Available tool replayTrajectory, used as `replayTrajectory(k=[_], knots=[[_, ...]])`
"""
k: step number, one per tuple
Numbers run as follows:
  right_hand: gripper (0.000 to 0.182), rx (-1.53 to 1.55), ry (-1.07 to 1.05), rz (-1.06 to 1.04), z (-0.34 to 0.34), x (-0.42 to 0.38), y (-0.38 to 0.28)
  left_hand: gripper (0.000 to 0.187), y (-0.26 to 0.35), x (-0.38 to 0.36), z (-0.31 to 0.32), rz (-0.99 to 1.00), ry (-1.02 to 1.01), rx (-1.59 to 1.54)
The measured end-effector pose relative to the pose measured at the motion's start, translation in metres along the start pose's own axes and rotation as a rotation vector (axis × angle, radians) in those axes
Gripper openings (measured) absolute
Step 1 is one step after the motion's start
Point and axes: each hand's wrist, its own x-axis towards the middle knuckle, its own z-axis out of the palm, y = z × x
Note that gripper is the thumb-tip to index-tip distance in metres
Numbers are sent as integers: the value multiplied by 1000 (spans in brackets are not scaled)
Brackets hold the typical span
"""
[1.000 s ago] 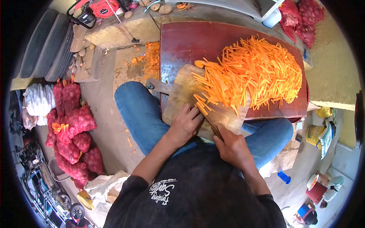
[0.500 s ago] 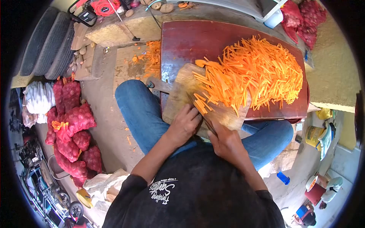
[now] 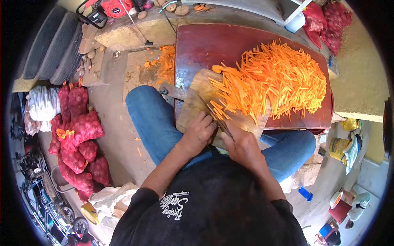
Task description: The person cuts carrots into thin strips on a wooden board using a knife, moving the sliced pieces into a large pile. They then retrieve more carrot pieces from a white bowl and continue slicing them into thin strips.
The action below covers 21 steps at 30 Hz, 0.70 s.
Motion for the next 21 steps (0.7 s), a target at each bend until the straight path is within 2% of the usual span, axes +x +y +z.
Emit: replayTrajectory(k=[4, 7, 9, 13, 16, 19, 21], knots=[[50, -43, 23, -138, -12, -17, 0, 30, -2, -2, -2, -12, 26, 3], [50, -37, -35, -52, -10, -29, -2, 30, 3, -1, 1, -28, 45, 66], [50, -72, -12, -85, 1, -18, 0, 30, 9, 2, -10, -13, 10, 178], [50, -67, 23, -133, 9, 5, 0, 27, 4, -2, -3, -24, 18, 195], [46, -39, 50, -163, -6, -13, -2, 24, 2, -4, -1, -33, 49, 216], [47, 55, -98, 76, -17, -27, -15, 22, 6, -3, -3, -42, 69, 196], [46, 25, -92, 73, -8, -16, -12, 21, 8, 1, -3, -34, 74, 180]])
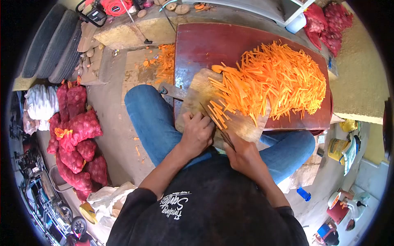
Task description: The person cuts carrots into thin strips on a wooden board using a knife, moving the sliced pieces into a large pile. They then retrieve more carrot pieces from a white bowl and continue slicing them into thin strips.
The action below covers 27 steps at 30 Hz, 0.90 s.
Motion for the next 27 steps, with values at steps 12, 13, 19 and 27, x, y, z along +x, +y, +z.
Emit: replayTrajectory(k=[12, 13, 19, 27], knots=[[43, -8, 86, -153, 8, 0, 14, 23, 2, 3, -1, -23, -19, 7], [45, -2, 86, -155, 8, 5, 14, 22, 1, 3, 1, -25, -17, -7], [38, 147, 145, -107, 1, 0, 13, 16, -3, -1, -1, -56, 19, -18], [42, 93, 100, -79, -3, -23, 18, 14, -4, 0, 6, -61, 35, -23]])
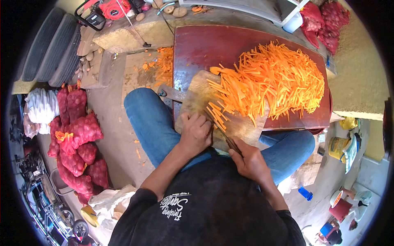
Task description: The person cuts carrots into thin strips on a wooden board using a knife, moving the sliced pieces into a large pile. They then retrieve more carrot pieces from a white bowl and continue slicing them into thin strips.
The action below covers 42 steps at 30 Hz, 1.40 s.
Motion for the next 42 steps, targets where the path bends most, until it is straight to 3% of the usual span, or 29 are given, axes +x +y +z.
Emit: replayTrajectory(k=[10, 16, 21, 25, 28, 35, 38, 42], knots=[[42, -112, -74, 31, 11, 32, -9, 13, 2, 0, 1, 1, -17, 8], [43, 47, 135, -134, 1, 34, -6, 12, 1, 1, 0, 16, -1, 29], [39, 59, 90, 77, -37, -1, -15, 11, 0, 17, 7, 23, 41, 84], [35, 136, 61, 83, -38, -27, 1, 8, -9, 23, -4, -107, 178, 22], [38, 100, -120, 75, -36, -19, 14, 11, -15, 27, -13, -303, 165, -170], [29, 12, 158, -67, -43, 30, 32, 19, -49, 78, -24, -290, -50, -280], [31, 2, 68, -42, -56, 33, 29, 20, -63, 123, -14, -142, -17, -217], [37, 71, 26, -71, -55, 24, 29, 20, -63, 181, 9, -85, -201, -47]])
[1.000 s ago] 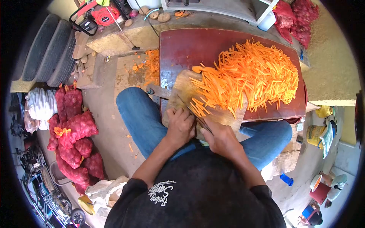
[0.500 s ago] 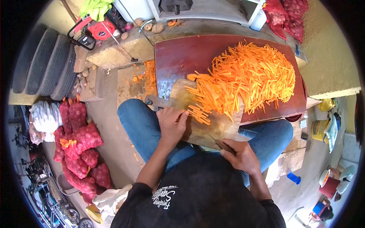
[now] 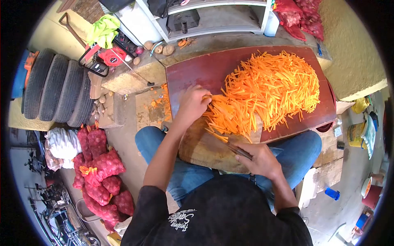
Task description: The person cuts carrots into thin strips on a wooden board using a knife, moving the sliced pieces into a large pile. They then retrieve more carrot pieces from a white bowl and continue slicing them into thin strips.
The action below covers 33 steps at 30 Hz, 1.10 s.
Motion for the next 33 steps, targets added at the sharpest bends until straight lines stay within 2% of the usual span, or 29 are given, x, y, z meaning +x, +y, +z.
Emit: replayTrajectory(k=[2, 5, 8, 11, 14, 20, 23, 26, 29, 33], knots=[[37, 42, 11, -11, 7, -6, 7, 19, -10, 15, 23, 46, -52, 161], [35, 89, 31, 45, 11, -13, 7, 18, -13, 37, 37, -49, -308, 219], [35, 107, 20, 58, 8, -18, 7, 19, -13, 43, 37, -62, -365, 231], [34, 65, 60, 1, 10, -19, 12, 20, -11, 43, 34, -45, -352, 192], [35, 53, 37, 8, 7, -20, 12, 20, -7, 44, 18, -153, -426, -126], [32, 104, 58, 58, 8, -22, 6, 16, -40, 40, 34, -244, -366, -537], [32, 140, 72, 72, 13, -24, 7, 11, -33, 41, 28, -358, -242, -640], [31, 137, 34, 151, 11, -26, 1, 7, -41, 40, 34, -341, -97, -668], [28, 120, 62, 122, 16, -27, 3, 10, -28, 34, 30, -215, 105, -647], [27, 65, 57, 121, 17, -25, -4, 11, -6, 18, 17, 32, 241, -485]])
